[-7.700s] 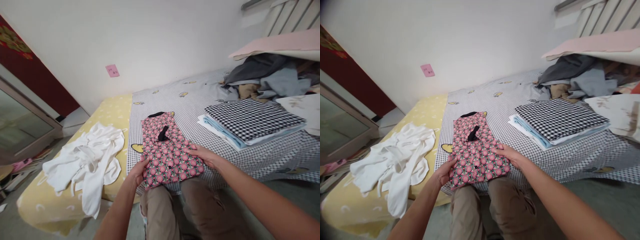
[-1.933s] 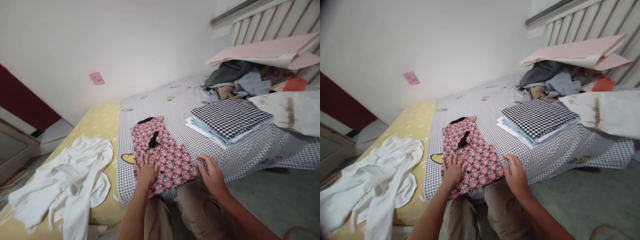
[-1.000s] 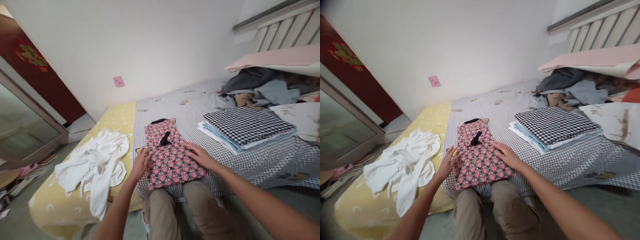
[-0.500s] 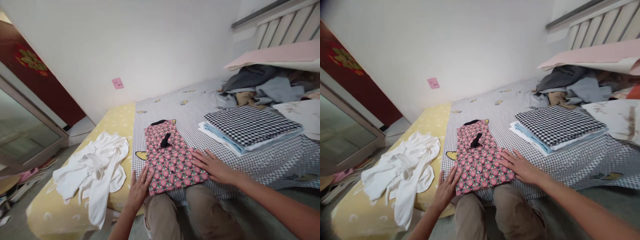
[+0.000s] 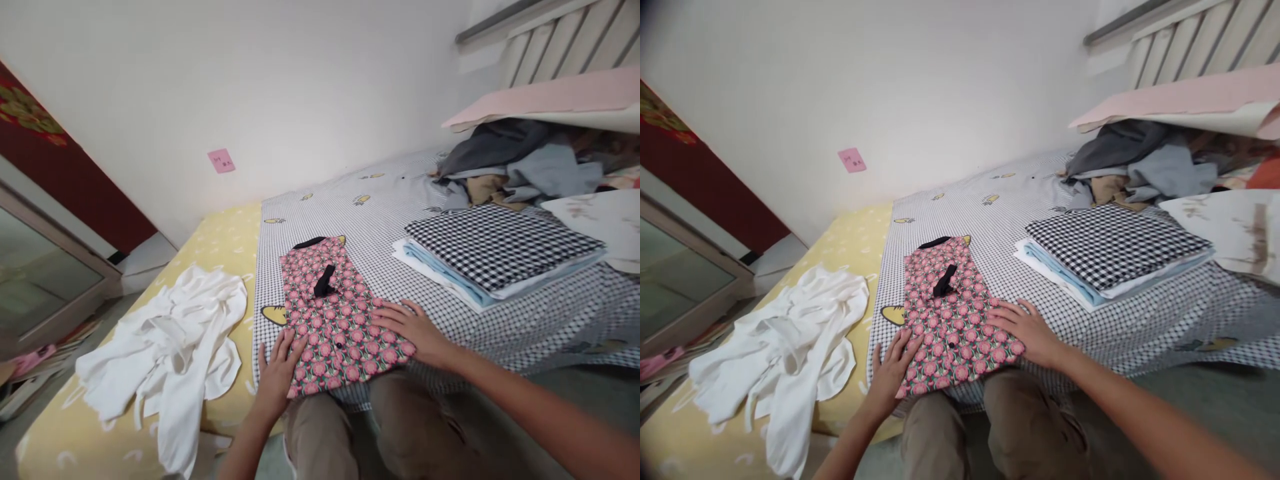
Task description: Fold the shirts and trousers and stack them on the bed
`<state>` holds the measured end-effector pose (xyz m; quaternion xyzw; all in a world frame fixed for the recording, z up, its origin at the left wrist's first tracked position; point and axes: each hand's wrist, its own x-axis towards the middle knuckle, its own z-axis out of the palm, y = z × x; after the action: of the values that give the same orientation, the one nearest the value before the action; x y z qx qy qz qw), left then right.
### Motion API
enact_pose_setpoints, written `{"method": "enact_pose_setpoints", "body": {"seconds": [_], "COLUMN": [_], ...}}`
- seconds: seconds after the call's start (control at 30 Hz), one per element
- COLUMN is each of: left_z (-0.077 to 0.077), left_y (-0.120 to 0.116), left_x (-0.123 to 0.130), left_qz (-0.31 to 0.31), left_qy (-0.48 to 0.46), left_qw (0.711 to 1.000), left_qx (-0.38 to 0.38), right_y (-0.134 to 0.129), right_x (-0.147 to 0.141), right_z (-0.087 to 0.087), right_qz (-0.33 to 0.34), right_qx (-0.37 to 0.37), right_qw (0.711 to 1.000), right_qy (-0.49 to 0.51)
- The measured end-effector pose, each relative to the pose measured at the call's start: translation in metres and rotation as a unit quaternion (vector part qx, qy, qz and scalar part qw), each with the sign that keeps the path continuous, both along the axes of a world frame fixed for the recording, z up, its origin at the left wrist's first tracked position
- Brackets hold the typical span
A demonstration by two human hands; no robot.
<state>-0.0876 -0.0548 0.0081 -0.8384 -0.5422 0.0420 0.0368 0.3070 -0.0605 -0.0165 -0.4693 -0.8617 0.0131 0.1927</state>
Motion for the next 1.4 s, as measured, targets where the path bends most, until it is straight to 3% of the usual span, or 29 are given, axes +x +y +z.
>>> {"method": "enact_pose_setpoints", "body": {"seconds": [0.17,0.37,0.6,0.73,0.9,1.07,1.17,1.23,1.3,1.33,1.4], "left_z": [0.010,0.013,0.009,0.027,0.051,0.034,0.036,0.054,0.078,0.089,0.106], "left_y": [0.002,0.005,0.020,0.017,-0.019,-0.057,-0.065,-0.061,-0.047,-0.035,-0.003], "left_x": [0.005,0.011,0.014,0.014,-0.004,-0.030,-0.039,-0.038,-0.031,-0.025,-0.012], "left_qz": [0.014,0.051,0.081,0.098,0.024,-0.022,-0.041,-0.035,0.016,0.054,0.117], "left_qy": [-0.033,-0.059,-0.138,-0.177,-0.173,-0.148,-0.173,-0.237,-0.346,-0.415,-0.551], "left_qw": [0.999,0.996,0.987,0.979,0.984,0.985,0.979,0.962,0.919,0.882,0.779], "left_qx": [-0.021,-0.045,-0.018,-0.009,-0.046,-0.088,-0.099,-0.132,-0.190,-0.219,-0.275], "right_y": [0.005,0.008,0.018,0.020,-0.016,-0.069,-0.077,-0.067,-0.047,-0.033,-0.001], "right_x": [-0.010,-0.020,-0.017,-0.011,-0.004,-0.002,-0.003,-0.008,-0.015,-0.020,-0.030], "right_z": [0.005,-0.002,-0.009,-0.002,0.012,0.031,0.050,0.065,0.080,0.087,0.097], "right_qz": [-0.047,-0.115,-0.129,-0.094,-0.024,-0.008,0.026,0.026,-0.001,-0.019,-0.052], "right_qx": [-0.018,0.035,0.017,0.015,0.020,-0.018,-0.100,-0.160,-0.215,-0.245,-0.308], "right_qw": [0.998,0.992,0.990,0.991,0.997,0.996,0.980,0.952,0.906,0.877,0.813], "right_qy": [0.040,0.030,0.047,0.099,0.077,0.081,0.168,0.258,0.364,0.414,0.490]}}
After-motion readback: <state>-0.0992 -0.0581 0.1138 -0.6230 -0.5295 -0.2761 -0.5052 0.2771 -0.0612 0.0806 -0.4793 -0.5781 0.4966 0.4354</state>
